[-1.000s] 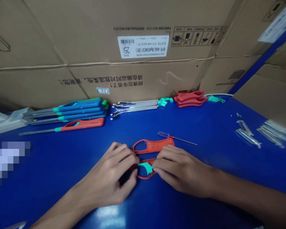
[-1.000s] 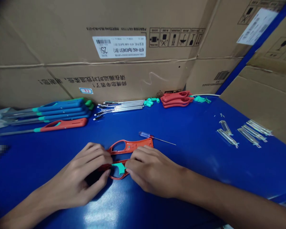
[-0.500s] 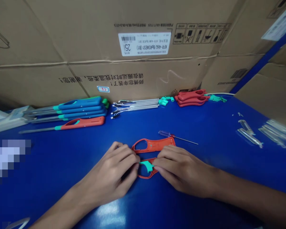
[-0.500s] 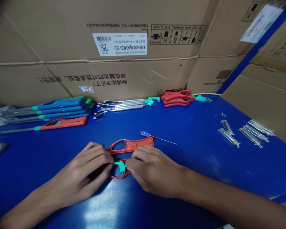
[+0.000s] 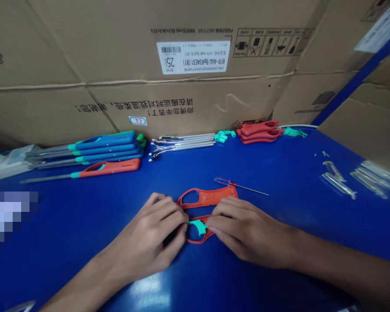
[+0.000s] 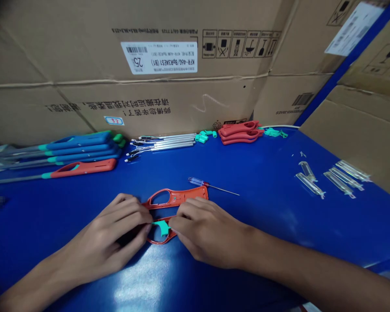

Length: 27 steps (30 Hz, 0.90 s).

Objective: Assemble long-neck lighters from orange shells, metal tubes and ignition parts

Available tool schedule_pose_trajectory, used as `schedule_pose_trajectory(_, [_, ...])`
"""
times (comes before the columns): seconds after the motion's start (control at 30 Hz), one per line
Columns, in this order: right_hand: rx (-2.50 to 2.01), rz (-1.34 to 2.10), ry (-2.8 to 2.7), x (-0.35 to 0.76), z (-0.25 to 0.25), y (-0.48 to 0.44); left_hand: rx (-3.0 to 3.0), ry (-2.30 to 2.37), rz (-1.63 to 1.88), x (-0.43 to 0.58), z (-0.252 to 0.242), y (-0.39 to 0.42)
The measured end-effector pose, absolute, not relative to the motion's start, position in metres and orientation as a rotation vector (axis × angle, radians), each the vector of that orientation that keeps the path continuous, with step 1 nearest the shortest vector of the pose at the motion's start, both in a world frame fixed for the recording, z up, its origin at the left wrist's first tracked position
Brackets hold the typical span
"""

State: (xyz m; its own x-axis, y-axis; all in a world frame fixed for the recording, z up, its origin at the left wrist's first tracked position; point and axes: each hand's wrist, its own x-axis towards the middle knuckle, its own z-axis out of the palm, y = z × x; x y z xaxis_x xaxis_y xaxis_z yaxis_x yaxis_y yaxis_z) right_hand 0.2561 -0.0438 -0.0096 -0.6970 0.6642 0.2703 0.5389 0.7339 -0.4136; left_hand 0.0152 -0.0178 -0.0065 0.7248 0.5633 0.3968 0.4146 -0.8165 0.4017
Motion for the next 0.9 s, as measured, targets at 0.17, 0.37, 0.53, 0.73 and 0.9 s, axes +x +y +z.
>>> schedule_pose_trajectory(0.17, [-0.951, 0.444, -2.553, 0.2562, -0.008, -0.044, 2.657, 0.771, 0.751, 0.0149, -0.0054, -0.0179])
schedule_pose_trajectory(0.37, [-0.98, 0.48, -2.545, 0.2565, -0.0063, -0.0458, 2.675, 0.759, 0.739, 0.0127, -0.0057, -0.0178])
schedule_pose_trajectory(0.53, [-0.981, 0.491, -2.538, 0.2551, -0.0067, -0.0448, 2.669, 0.759, 0.714, 0.0134, -0.0055, -0.0185])
schedule_pose_trajectory(0.73, [-0.993, 0.511, -2.525, 0.2543, -0.0064, -0.0448, 2.661, 0.776, 0.683, 0.014, -0.0062, -0.0189])
schedule_pose_trajectory(0.9, [-1.007, 0.532, -2.494, 0.252, -0.0051, -0.0464, 2.678, 0.774, 0.702, 0.0131, -0.0072, -0.0194])
